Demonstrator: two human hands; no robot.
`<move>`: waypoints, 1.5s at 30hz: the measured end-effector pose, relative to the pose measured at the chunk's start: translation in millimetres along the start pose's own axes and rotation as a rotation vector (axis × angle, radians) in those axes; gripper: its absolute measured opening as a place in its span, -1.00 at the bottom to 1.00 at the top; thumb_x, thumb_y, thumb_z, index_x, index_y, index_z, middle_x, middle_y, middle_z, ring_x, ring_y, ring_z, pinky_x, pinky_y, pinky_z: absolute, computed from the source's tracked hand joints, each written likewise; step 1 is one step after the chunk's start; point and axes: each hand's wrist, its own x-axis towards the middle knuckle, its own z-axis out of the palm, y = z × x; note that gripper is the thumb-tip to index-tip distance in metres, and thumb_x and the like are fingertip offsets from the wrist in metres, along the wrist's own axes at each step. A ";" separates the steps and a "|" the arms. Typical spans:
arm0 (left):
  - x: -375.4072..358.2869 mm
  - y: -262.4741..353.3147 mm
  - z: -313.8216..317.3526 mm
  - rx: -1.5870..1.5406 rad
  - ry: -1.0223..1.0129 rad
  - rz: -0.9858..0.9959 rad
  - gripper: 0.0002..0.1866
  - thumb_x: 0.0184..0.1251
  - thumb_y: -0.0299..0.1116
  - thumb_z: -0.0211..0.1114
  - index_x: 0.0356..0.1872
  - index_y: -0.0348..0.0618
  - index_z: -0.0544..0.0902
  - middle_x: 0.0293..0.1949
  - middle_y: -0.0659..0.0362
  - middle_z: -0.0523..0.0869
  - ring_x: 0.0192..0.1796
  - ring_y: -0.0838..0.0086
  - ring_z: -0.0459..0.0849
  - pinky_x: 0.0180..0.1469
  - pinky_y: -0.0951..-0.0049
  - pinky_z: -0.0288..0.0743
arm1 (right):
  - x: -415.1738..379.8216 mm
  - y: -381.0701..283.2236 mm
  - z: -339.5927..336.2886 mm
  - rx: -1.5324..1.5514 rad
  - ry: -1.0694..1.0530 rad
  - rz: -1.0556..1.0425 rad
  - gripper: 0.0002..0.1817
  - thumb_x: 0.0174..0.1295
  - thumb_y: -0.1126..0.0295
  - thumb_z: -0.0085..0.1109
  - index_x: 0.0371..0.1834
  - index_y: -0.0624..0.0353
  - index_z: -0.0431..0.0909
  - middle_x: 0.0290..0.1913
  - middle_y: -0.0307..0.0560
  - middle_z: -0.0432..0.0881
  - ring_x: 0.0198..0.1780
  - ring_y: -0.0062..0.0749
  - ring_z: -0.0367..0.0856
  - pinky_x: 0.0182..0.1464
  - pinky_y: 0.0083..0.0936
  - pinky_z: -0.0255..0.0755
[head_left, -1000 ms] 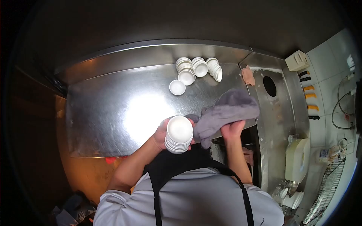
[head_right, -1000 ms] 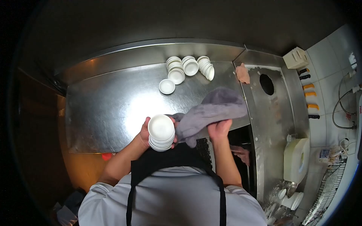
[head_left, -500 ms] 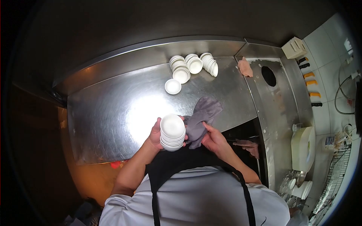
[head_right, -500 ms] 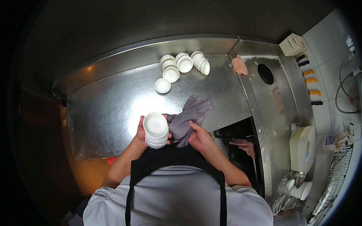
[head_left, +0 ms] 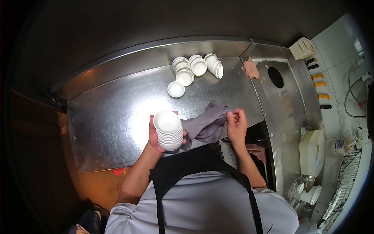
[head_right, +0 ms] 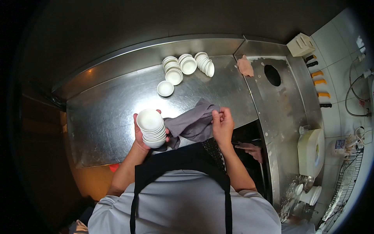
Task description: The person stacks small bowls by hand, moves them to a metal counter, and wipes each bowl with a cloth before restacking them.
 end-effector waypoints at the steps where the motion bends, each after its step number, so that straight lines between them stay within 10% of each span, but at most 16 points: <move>1: 1.6 0.9 3.1 -0.019 -0.006 0.014 -0.08 0.22 0.44 0.06 0.39 -0.08 0.26 0.06 -0.16 0.61 0.12 -0.20 0.59 0.04 -0.29 0.49 | -4.4 -6.2 2.5 -0.169 0.050 -0.141 -0.79 0.29 0.43 0.24 -0.15 0.26 0.42 -0.43 -0.20 0.49 -0.42 -0.51 0.47 -0.31 -0.54 0.40; 4: 4.3 7.2 10.0 0.007 0.001 0.024 -0.08 0.22 0.45 0.05 0.41 -0.04 0.26 0.08 -0.15 0.61 0.12 -0.19 0.59 0.02 -0.29 0.49 | -23.9 -3.3 14.4 -0.502 0.090 -0.523 -0.67 0.16 0.47 0.31 -0.03 0.28 0.46 -0.36 0.00 0.51 -0.35 -0.18 0.54 -0.28 -0.37 0.43; 9: 4.3 -0.3 23.5 -0.014 0.022 -0.024 -0.07 0.21 0.45 0.05 0.43 -0.03 0.24 0.10 -0.17 0.60 0.12 -0.18 0.59 0.06 -0.28 0.48 | -47.7 8.5 65.1 -0.369 -0.454 -0.278 -0.89 0.19 0.50 0.23 -0.27 0.30 0.58 -0.35 0.02 0.66 -0.25 -0.04 0.66 -0.15 -0.27 0.51; 15: -5.5 -17.4 39.4 0.023 -0.034 -0.038 -0.03 0.19 0.45 0.07 0.42 -0.11 0.21 0.16 -0.19 0.55 0.13 -0.19 0.58 0.10 -0.25 0.49 | -6.8 19.8 82.2 0.858 -0.094 0.409 -0.61 0.31 0.06 0.15 -0.02 0.14 0.53 -0.02 -0.11 0.64 -0.04 -0.19 0.62 0.04 -0.19 0.52; 22: -13.7 -19.5 41.6 0.142 -0.010 -0.007 -0.06 0.19 0.43 0.12 0.40 -0.10 0.24 0.20 -0.22 0.49 0.11 -0.14 0.59 0.06 -0.22 0.53 | 0.0 -28.8 64.0 1.208 -0.238 0.449 -0.38 0.29 -0.19 0.03 0.21 0.04 0.44 0.20 -0.11 0.52 0.27 -0.13 0.43 0.37 -0.12 0.28; 27: -30.8 5.6 36.3 0.210 0.115 0.151 -0.08 0.21 0.38 0.15 0.38 -0.14 0.24 0.10 -0.20 0.52 0.10 -0.12 0.61 0.05 -0.18 0.56 | 17.4 16.8 22.9 0.864 -0.626 0.245 -0.45 0.28 -0.07 0.09 0.19 0.07 0.47 0.26 -0.09 0.47 0.26 -0.13 0.41 0.36 -0.17 0.24; 45: -9.4 17.2 4.2 0.219 0.413 -0.215 -0.33 0.44 0.23 -0.06 0.26 -0.15 0.45 -0.02 -0.15 0.67 -0.10 -0.07 0.73 -0.07 -0.15 0.64 | 0.5 -13.2 115.8 -0.110 -0.844 -0.139 -0.66 0.24 0.29 0.19 0.03 0.21 0.56 0.02 -0.02 0.59 0.00 -0.25 0.58 0.08 -0.39 0.44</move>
